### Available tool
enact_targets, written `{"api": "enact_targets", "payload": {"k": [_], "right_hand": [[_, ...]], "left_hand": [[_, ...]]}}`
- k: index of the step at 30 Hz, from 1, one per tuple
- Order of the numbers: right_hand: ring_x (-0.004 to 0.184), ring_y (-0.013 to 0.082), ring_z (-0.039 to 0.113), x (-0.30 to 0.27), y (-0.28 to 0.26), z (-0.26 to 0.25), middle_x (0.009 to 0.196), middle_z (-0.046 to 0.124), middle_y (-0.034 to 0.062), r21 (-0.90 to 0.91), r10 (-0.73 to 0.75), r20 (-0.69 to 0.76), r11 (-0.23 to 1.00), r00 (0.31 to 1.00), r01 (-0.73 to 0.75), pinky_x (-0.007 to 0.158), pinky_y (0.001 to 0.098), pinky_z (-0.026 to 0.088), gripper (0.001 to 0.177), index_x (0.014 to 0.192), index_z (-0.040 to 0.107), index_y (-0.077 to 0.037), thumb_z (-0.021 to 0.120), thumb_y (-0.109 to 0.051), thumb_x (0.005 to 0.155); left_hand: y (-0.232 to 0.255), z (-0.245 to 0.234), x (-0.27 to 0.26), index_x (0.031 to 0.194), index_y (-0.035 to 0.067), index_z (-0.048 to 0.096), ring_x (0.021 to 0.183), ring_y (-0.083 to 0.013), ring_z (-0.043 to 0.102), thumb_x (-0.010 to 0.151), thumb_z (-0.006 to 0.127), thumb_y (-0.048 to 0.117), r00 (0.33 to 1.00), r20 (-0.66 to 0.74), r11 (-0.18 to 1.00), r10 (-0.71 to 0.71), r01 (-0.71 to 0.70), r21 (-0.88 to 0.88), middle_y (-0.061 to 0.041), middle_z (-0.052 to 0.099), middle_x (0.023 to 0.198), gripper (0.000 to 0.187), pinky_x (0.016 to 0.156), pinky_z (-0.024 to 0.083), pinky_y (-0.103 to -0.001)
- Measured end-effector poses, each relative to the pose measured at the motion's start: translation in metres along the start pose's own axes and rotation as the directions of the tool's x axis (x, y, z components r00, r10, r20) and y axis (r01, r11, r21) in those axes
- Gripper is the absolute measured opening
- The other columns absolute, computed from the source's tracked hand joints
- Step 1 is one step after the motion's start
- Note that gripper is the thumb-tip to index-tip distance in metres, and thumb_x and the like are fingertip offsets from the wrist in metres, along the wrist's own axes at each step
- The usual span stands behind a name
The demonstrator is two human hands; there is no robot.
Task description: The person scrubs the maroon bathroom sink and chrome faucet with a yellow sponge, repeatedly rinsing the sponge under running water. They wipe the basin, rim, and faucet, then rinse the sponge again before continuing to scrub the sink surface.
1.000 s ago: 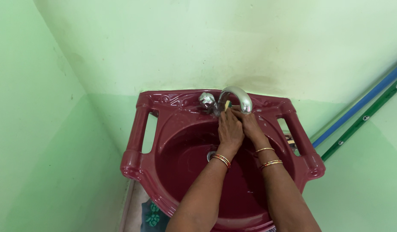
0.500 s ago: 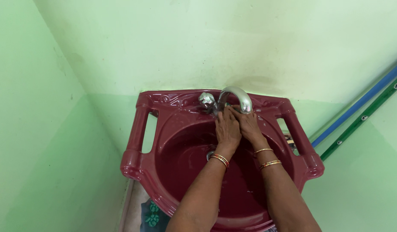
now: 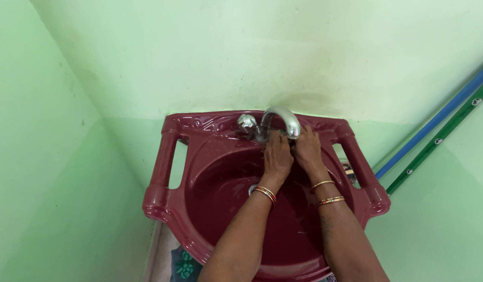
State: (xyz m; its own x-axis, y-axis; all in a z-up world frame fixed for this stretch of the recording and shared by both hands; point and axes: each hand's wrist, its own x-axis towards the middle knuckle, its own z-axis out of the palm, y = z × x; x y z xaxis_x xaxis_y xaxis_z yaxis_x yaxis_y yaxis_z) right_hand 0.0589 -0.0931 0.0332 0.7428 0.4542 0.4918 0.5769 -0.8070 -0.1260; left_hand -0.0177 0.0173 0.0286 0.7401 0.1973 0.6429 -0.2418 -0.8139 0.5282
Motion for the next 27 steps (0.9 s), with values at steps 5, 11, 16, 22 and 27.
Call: {"api": "enact_targets", "payload": {"k": [5, 11, 16, 22, 27], "right_hand": [[0.115, 0.0397, 0.054, -0.002, -0.011, 0.002, 0.123, 0.062, 0.0218, 0.228, -0.055, -0.268, 0.966, 0.962, 0.119, 0.096, 0.049, 0.045, 0.039, 0.126, 0.066, 0.0, 0.069, -0.011, 0.089], [0.124, 0.041, 0.054, 0.0, 0.007, 0.04, 0.133, 0.066, 0.0167, 0.19, -0.199, -0.082, 0.959, 0.977, 0.212, 0.11, 0.0492, 0.04, 0.046, 0.136, 0.067, -0.009, 0.061, -0.011, 0.09], [0.12, 0.0426, 0.053, 0.01, 0.026, 0.063, 0.127, 0.066, 0.0213, 0.226, -0.171, 0.002, 0.96, 0.985, 0.166, 0.106, 0.0481, 0.043, 0.038, 0.128, 0.07, -0.009, 0.059, -0.014, 0.092], [0.112, 0.0434, 0.056, 0.022, 0.032, 0.083, 0.12, 0.062, 0.028, 0.494, 0.199, 0.012, 0.851, 0.98, -0.178, 0.093, 0.0499, 0.049, 0.031, 0.118, 0.058, 0.007, 0.061, -0.018, 0.1], [0.106, 0.0407, 0.059, 0.016, 0.025, 0.067, 0.115, 0.066, 0.0226, 0.058, -0.08, -0.053, 0.995, 0.995, 0.083, 0.092, 0.0476, 0.053, 0.021, 0.11, 0.067, 0.006, 0.061, -0.006, 0.093]], "left_hand": [[-0.006, 0.009, 0.001, 0.132, -0.016, 0.052, 0.121, -0.042, 0.053, 0.078, 0.062, -0.01, 0.994, -0.082, 0.997, 0.072, -0.073, -0.008, -0.028, 0.051, 0.136, 0.056, 0.102, 0.048, -0.045], [-0.029, 0.039, -0.002, 0.135, -0.016, 0.05, 0.125, -0.038, 0.052, 0.095, 0.055, 0.005, 1.0, -0.007, 0.982, 0.015, -0.014, 0.19, -0.027, 0.049, 0.147, 0.046, 0.104, 0.047, -0.044], [-0.03, 0.042, 0.001, 0.148, -0.014, 0.044, 0.119, -0.0411, 0.053, 0.105, 0.049, 0.011, 0.939, 0.141, 0.923, -0.314, 0.336, -0.187, -0.029, 0.051, 0.133, 0.05, 0.102, 0.046, -0.046], [-0.032, 0.034, 0.017, 0.127, -0.01, 0.058, 0.123, -0.0369, 0.052, 0.09, 0.05, 0.006, 0.969, 0.221, 0.987, -0.108, 0.077, 0.143, -0.021, 0.05, 0.145, 0.041, 0.101, 0.051, -0.043], [-0.037, 0.04, 0.015, 0.139, -0.014, 0.048, 0.121, -0.0445, 0.049, 0.101, 0.052, 0.0, 0.991, 0.111, 0.989, -0.077, 0.09, -0.12, -0.027, 0.042, 0.15, 0.041, 0.099, 0.048, -0.048]]}}
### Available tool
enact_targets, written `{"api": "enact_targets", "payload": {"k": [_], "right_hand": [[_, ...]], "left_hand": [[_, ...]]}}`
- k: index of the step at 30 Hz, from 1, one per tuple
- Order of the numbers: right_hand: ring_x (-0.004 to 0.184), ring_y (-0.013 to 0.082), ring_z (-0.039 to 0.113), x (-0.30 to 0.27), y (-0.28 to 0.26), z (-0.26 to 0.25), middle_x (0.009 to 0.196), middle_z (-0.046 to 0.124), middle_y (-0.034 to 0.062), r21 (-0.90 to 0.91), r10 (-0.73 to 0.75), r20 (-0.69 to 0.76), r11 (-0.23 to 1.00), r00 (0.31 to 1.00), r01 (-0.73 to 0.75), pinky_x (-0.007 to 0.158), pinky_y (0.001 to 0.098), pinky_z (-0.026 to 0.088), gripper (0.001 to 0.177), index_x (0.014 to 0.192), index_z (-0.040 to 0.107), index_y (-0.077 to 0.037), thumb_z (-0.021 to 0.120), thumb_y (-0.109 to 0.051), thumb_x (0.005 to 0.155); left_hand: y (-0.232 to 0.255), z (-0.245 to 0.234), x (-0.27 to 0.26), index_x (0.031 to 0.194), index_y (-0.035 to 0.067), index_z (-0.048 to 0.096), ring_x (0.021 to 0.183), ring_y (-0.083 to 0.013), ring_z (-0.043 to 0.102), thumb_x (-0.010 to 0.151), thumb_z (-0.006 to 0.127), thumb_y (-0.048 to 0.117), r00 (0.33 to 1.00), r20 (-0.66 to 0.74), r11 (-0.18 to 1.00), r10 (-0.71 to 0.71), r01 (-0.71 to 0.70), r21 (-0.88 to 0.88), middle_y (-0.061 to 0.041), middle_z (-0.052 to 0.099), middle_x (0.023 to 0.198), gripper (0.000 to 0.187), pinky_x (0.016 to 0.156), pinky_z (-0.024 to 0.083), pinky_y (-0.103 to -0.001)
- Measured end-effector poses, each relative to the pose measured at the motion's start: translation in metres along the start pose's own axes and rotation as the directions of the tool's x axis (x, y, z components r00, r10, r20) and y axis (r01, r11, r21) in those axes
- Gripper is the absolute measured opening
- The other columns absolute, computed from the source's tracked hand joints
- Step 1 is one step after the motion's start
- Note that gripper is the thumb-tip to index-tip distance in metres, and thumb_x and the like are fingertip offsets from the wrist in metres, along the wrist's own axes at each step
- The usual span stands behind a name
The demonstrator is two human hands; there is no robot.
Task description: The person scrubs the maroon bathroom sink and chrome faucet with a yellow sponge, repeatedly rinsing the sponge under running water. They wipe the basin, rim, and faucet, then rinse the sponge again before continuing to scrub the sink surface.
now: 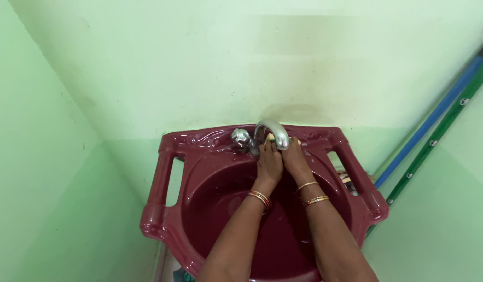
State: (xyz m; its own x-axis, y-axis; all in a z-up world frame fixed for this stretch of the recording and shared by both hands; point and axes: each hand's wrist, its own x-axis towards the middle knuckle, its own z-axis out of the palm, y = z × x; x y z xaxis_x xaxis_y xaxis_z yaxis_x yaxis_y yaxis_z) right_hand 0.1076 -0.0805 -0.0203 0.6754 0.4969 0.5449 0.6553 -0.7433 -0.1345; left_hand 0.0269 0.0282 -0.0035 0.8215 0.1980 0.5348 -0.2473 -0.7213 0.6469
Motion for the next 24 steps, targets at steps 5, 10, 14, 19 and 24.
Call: {"api": "enact_targets", "payload": {"k": [5, 10, 14, 19, 24], "right_hand": [[0.101, 0.0396, 0.062, 0.006, -0.024, -0.051, 0.112, 0.068, 0.0169, 0.06, 0.109, -0.073, 0.993, 0.991, -0.104, 0.084, 0.0489, 0.056, 0.023, 0.105, 0.071, 0.001, 0.071, -0.005, 0.083], [0.101, 0.0335, 0.066, 0.01, -0.04, -0.095, 0.106, 0.066, 0.0132, 0.061, 0.259, -0.122, 0.965, 0.958, -0.253, 0.082, 0.0474, 0.057, 0.016, 0.104, 0.075, -0.008, 0.073, -0.013, 0.089], [0.11, 0.0361, 0.063, 0.011, -0.045, -0.092, 0.115, 0.065, 0.0145, 0.174, 0.081, -0.258, 0.984, 0.963, -0.036, 0.089, 0.0461, 0.054, 0.024, 0.111, 0.072, -0.004, 0.068, -0.01, 0.088], [0.124, 0.0366, 0.053, 0.009, -0.042, -0.075, 0.132, 0.057, 0.0163, 0.13, -0.124, -0.205, 0.98, 0.971, 0.153, 0.105, 0.0454, 0.046, 0.033, 0.119, 0.068, 0.001, 0.059, -0.007, 0.088], [0.129, 0.034, 0.052, 0.007, -0.035, -0.075, 0.138, 0.056, 0.0125, 0.128, -0.124, -0.18, 0.981, 0.976, 0.148, 0.106, 0.046, 0.046, 0.034, 0.121, 0.067, 0.001, 0.057, -0.01, 0.09]], "left_hand": [[0.004, -0.007, 0.003, 0.131, -0.009, 0.054, 0.117, -0.0456, 0.05, 0.077, 0.059, -0.013, 0.981, -0.01, 0.98, 0.195, -0.194, 0.039, -0.027, 0.051, 0.135, 0.054, 0.098, 0.048, -0.05], [0.024, -0.014, 0.013, 0.12, -0.007, 0.058, 0.109, -0.0443, 0.053, 0.076, 0.06, -0.012, 0.924, -0.158, 0.937, 0.349, -0.349, 0.031, -0.025, 0.056, 0.119, 0.044, 0.096, 0.047, -0.054], [0.026, -0.02, 0.016, 0.133, -0.013, 0.051, 0.115, -0.0486, 0.05, 0.083, 0.063, -0.011, 0.961, -0.162, 0.957, 0.225, -0.249, -0.15, -0.031, 0.051, 0.127, 0.052, 0.096, 0.048, -0.052], [0.018, -0.025, 0.007, 0.124, -0.007, 0.057, 0.127, -0.0493, 0.049, 0.08, 0.067, -0.01, 0.918, -0.109, 0.911, 0.382, -0.355, 0.21, -0.031, 0.047, 0.14, 0.045, 0.106, 0.049, -0.049], [0.021, -0.023, 0.006, 0.127, -0.009, 0.056, 0.126, -0.0509, 0.045, 0.069, 0.068, -0.01, 0.95, -0.045, 0.94, 0.309, -0.298, 0.167, -0.034, 0.045, 0.141, 0.059, 0.106, 0.047, -0.05]]}}
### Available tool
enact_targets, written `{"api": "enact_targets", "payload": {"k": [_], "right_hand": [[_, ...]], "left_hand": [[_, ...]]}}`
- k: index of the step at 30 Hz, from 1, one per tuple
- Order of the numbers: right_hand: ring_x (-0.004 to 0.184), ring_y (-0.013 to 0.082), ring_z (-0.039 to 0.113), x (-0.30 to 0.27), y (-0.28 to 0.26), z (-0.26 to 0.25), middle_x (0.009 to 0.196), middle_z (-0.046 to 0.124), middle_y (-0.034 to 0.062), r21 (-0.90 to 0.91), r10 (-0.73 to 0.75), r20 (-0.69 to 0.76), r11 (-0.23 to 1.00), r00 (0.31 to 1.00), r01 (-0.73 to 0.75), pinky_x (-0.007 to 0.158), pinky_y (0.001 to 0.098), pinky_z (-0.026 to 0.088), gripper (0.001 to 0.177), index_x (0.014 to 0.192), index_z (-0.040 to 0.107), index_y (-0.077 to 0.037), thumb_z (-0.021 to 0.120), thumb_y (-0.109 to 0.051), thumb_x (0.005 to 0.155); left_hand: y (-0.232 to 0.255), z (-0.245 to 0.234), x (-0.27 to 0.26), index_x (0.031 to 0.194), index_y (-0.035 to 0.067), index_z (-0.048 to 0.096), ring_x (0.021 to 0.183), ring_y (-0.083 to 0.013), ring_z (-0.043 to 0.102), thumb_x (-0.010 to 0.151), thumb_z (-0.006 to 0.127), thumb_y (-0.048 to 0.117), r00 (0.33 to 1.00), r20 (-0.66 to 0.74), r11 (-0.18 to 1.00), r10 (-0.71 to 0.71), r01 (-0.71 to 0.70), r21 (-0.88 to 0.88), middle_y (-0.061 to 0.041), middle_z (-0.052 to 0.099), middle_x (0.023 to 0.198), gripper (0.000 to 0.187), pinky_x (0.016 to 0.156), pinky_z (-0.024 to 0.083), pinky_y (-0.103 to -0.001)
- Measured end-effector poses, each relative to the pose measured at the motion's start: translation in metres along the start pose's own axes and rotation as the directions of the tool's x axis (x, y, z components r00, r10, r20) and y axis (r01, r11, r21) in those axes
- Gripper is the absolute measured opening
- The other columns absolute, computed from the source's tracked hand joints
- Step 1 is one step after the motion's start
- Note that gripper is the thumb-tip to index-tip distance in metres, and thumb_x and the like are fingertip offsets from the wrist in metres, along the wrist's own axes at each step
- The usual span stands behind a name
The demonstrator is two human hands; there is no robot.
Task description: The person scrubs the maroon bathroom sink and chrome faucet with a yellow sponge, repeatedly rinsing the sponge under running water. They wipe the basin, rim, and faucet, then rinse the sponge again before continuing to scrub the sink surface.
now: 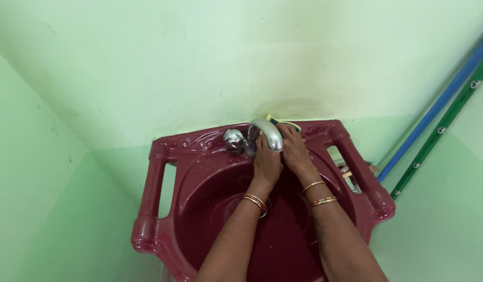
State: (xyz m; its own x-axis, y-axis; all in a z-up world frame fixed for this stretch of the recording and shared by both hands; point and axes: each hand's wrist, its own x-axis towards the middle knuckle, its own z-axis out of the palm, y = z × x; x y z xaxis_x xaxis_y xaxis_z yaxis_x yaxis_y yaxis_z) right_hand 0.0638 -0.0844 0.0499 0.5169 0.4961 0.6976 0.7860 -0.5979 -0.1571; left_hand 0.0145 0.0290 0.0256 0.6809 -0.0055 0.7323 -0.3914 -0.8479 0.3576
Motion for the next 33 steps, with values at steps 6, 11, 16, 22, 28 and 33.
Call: {"api": "enact_targets", "payload": {"k": [6, 11, 16, 22, 28, 33], "right_hand": [[0.125, 0.0395, 0.049, 0.005, -0.006, -0.002, 0.137, 0.054, 0.0161, -0.019, 0.142, 0.021, 0.99, 0.99, -0.142, 0.101, 0.0476, 0.048, 0.044, 0.127, 0.069, -0.002, 0.059, -0.003, 0.084], [0.117, 0.0374, 0.052, 0.008, -0.01, 0.0, 0.127, 0.059, 0.0138, -0.098, 0.122, 0.043, 0.988, 0.992, -0.117, 0.102, 0.0465, 0.049, 0.033, 0.118, 0.07, -0.006, 0.063, -0.006, 0.086], [0.12, 0.0347, 0.052, 0.001, -0.007, 0.001, 0.127, 0.061, 0.0131, 0.02, 0.096, 0.127, 0.995, 0.987, -0.099, 0.106, 0.0421, 0.048, 0.033, 0.122, 0.065, -0.002, 0.061, -0.01, 0.09], [0.132, 0.0366, 0.051, 0.004, -0.002, 0.005, 0.134, 0.058, 0.0165, -0.052, -0.113, -0.027, 0.992, 0.993, 0.112, 0.111, 0.0444, 0.043, 0.038, 0.126, 0.063, 0.002, 0.059, -0.007, 0.089], [0.125, 0.0357, 0.052, 0.005, -0.009, 0.005, 0.132, 0.058, 0.016, -0.041, -0.015, -0.045, 0.999, 0.999, 0.013, 0.104, 0.0432, 0.048, 0.036, 0.121, 0.066, 0.003, 0.061, -0.006, 0.086], [0.114, 0.0338, 0.055, 0.006, -0.007, 0.01, 0.12, 0.059, 0.0126, -0.066, 0.129, 0.027, 0.99, 0.991, -0.127, 0.09, 0.0449, 0.051, 0.028, 0.109, 0.07, 0.002, 0.065, -0.006, 0.083]], "left_hand": [[0.0, 0.004, 0.001, 0.13, -0.011, 0.054, 0.125, -0.0515, 0.041, 0.07, 0.069, -0.002, 0.999, 0.045, 0.999, -0.007, 0.005, 0.037, -0.034, 0.043, 0.139, 0.063, 0.106, 0.043, -0.052], [0.0, 0.012, -0.002, 0.138, -0.01, 0.052, 0.128, -0.0481, 0.044, 0.102, 0.047, 0.009, 0.996, -0.042, 0.985, -0.075, 0.068, -0.159, -0.029, 0.044, 0.146, 0.041, 0.109, 0.045, -0.051], [0.008, 0.009, -0.008, 0.14, -0.008, 0.049, 0.122, -0.048, 0.048, 0.102, 0.045, 0.015, 0.975, 0.046, 0.96, -0.218, 0.223, -0.167, -0.03, 0.043, 0.144, 0.044, 0.1, 0.048, -0.052], [0.011, 0.002, -0.008, 0.14, -0.004, 0.049, 0.123, -0.0479, 0.049, 0.097, 0.046, 0.017, 0.962, 0.1, 0.958, -0.253, 0.264, -0.11, -0.027, 0.042, 0.146, 0.048, 0.1, 0.049, -0.052], [0.01, -0.001, -0.001, 0.149, -0.006, 0.04, 0.118, -0.0478, 0.048, 0.106, 0.044, 0.023, 0.968, 0.059, 0.942, -0.245, 0.252, -0.224, -0.027, 0.038, 0.15, 0.052, 0.099, 0.046, -0.054], [0.006, 0.001, -0.003, 0.133, -0.001, 0.055, 0.115, -0.0399, 0.053, 0.1, 0.048, 0.016, 0.963, 0.141, 0.97, -0.23, 0.238, -0.047, -0.021, 0.053, 0.136, 0.038, 0.094, 0.049, -0.053]]}}
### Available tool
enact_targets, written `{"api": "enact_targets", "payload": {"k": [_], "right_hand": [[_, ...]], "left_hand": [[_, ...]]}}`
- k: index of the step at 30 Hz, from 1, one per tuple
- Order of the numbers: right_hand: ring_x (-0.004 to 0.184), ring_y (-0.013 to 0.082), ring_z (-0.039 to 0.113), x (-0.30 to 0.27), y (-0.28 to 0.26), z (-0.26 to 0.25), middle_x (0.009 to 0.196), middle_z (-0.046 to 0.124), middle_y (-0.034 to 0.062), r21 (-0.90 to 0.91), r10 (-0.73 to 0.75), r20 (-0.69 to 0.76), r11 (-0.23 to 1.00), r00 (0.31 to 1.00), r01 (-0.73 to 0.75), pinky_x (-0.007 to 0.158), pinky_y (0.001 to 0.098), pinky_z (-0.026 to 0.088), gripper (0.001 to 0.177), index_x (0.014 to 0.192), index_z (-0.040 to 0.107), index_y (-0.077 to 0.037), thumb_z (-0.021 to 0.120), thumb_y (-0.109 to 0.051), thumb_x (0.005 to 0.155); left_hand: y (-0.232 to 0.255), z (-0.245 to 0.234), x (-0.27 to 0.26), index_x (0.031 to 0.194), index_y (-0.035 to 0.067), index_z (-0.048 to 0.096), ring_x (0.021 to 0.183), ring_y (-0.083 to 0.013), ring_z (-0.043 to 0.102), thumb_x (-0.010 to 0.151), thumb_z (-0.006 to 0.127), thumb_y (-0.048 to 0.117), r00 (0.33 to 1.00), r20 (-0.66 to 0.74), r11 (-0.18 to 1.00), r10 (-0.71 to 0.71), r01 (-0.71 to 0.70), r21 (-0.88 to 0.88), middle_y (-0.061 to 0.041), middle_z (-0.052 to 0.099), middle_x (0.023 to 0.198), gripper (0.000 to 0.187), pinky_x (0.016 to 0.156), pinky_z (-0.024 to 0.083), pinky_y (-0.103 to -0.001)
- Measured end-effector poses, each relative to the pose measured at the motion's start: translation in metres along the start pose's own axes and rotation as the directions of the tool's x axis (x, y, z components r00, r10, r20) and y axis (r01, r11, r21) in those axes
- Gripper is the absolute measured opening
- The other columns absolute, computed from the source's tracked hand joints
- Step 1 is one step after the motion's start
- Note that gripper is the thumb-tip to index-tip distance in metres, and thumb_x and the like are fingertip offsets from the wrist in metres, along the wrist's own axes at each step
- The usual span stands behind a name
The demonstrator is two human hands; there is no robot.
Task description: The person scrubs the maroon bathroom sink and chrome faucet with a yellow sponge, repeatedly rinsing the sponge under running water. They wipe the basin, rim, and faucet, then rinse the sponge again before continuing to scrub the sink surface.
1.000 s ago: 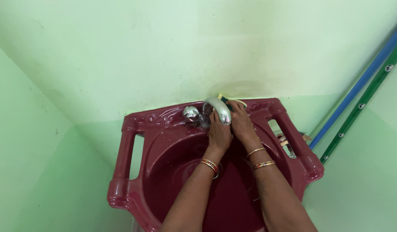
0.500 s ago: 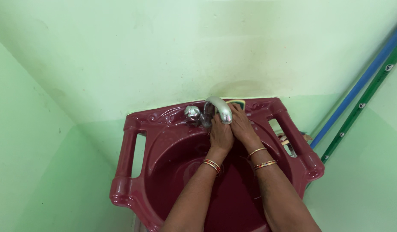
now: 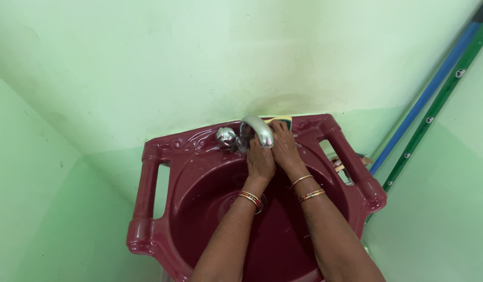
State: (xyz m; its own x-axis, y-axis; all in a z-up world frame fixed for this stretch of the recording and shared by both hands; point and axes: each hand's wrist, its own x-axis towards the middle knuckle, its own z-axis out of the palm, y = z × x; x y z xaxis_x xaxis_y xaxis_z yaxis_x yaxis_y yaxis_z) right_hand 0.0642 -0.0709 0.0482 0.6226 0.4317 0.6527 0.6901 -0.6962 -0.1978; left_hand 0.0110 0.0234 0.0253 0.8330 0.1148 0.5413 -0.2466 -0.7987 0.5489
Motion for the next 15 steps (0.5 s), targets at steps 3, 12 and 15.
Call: {"api": "enact_targets", "payload": {"k": [3, 12, 15], "right_hand": [[0.111, 0.0333, 0.057, -0.001, 0.005, 0.005, 0.115, 0.059, 0.0125, -0.02, 0.0, -0.029, 1.0, 1.0, -0.001, 0.086, 0.0446, 0.053, 0.023, 0.104, 0.071, 0.003, 0.066, -0.007, 0.084], [0.097, 0.0391, 0.059, -0.006, 0.025, 0.022, 0.101, 0.07, 0.0188, -0.084, 0.062, 0.081, 0.995, 0.995, -0.055, 0.082, 0.0451, 0.055, 0.014, 0.091, 0.074, 0.001, 0.063, -0.006, 0.086], [0.092, 0.0391, 0.064, -0.006, 0.033, 0.027, 0.098, 0.071, 0.0181, -0.162, 0.017, 0.159, 0.987, 0.987, 0.009, 0.085, 0.0474, 0.055, 0.014, 0.091, 0.074, -0.001, 0.061, -0.006, 0.087]], "left_hand": [[-0.004, 0.002, -0.002, 0.124, 0.001, 0.06, 0.113, -0.0381, 0.055, 0.093, 0.055, 0.011, 0.999, -0.011, 0.992, 0.05, -0.048, 0.119, -0.018, 0.059, 0.126, 0.033, 0.09, 0.047, -0.055], [0.005, -0.008, -0.002, 0.115, 0.003, 0.062, 0.11, -0.0369, 0.054, 0.069, 0.084, 0.025, 0.996, 0.03, 0.986, 0.079, -0.083, 0.146, -0.015, 0.066, 0.112, 0.056, 0.085, 0.046, -0.059], [0.011, -0.014, -0.001, 0.114, 0.004, 0.062, 0.112, -0.0356, 0.054, 0.068, 0.086, 0.024, 0.994, 0.107, 0.986, 0.03, -0.047, 0.162, -0.013, 0.066, 0.111, 0.056, 0.084, 0.047, -0.057]]}}
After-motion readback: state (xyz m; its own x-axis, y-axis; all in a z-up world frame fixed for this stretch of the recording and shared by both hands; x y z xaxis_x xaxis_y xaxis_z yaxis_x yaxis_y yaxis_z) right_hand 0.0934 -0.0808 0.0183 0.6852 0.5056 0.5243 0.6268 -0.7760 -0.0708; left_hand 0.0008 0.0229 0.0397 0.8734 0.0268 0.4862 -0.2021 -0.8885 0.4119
